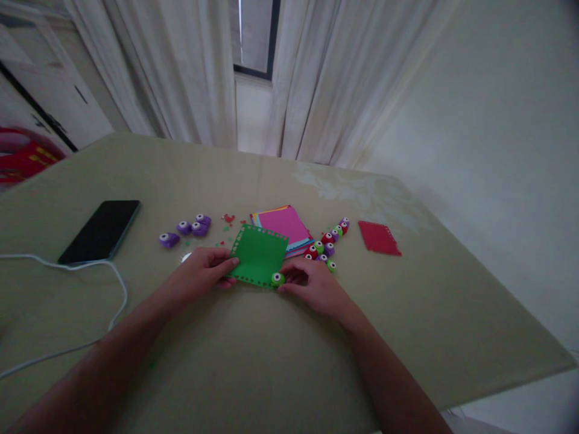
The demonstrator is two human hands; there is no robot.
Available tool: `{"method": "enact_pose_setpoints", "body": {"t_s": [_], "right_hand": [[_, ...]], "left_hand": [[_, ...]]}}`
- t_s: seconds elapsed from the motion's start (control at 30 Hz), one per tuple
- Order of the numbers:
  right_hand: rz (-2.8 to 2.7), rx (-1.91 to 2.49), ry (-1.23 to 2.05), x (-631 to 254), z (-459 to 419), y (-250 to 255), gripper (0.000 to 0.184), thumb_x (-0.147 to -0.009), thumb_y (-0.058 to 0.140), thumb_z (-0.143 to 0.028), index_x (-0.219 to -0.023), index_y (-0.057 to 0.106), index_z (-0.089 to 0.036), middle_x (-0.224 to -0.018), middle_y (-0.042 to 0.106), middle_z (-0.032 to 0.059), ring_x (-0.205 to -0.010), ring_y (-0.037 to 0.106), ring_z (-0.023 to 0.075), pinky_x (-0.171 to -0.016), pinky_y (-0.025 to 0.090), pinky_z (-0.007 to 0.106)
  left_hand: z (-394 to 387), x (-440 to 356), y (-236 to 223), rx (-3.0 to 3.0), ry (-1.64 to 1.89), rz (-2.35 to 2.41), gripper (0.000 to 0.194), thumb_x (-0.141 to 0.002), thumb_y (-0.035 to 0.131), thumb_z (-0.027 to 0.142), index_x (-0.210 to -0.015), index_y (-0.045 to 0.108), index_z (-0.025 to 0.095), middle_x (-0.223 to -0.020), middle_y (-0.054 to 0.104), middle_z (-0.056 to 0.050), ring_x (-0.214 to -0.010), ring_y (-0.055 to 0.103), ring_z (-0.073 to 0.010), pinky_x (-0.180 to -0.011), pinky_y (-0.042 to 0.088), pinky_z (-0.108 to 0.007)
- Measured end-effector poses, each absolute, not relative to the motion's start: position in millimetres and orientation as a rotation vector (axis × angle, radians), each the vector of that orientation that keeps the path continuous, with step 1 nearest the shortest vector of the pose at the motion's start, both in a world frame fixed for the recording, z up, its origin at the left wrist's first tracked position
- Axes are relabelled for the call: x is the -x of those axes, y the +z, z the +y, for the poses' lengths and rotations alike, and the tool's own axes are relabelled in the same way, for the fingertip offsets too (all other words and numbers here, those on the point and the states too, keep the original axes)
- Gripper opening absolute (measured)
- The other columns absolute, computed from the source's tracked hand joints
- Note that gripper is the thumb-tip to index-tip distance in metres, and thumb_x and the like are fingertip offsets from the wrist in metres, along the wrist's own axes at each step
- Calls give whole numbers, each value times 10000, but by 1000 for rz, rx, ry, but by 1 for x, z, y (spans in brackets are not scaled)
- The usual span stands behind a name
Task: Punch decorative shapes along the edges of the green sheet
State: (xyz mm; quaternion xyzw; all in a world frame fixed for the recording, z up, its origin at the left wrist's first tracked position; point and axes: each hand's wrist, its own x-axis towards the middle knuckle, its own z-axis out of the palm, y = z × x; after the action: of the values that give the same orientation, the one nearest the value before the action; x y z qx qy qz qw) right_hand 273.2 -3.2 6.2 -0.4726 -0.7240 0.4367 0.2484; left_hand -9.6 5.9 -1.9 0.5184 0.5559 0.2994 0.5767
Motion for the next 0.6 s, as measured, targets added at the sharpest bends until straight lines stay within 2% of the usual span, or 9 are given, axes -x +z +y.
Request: {"method": "enact_pose_setpoints", "body": {"t_s": [0.23,0.6], "right_hand": [[-1964,1266,1236,-276,-3,6,220,-831,825,-205,-1040,767,-168,-988,744,49,-837,721,177,-793,588,308],[-1941,1300,1245,-276,-1,7,207,-812,840,-171,-1014,799,-177,-952,760,35,-836,713,171,-777,565,287]], "left_hand": [[5,6,2,-1166,687,1335,393,-659,808,576,-691,686,203,-659,644,28,-639,668,-179,-650,596,-315],[8,10,-13,-1185,692,1316,415,-685,810,582,-674,635,205,-658,600,35,-638,658,-173,-650,616,-326]]}}
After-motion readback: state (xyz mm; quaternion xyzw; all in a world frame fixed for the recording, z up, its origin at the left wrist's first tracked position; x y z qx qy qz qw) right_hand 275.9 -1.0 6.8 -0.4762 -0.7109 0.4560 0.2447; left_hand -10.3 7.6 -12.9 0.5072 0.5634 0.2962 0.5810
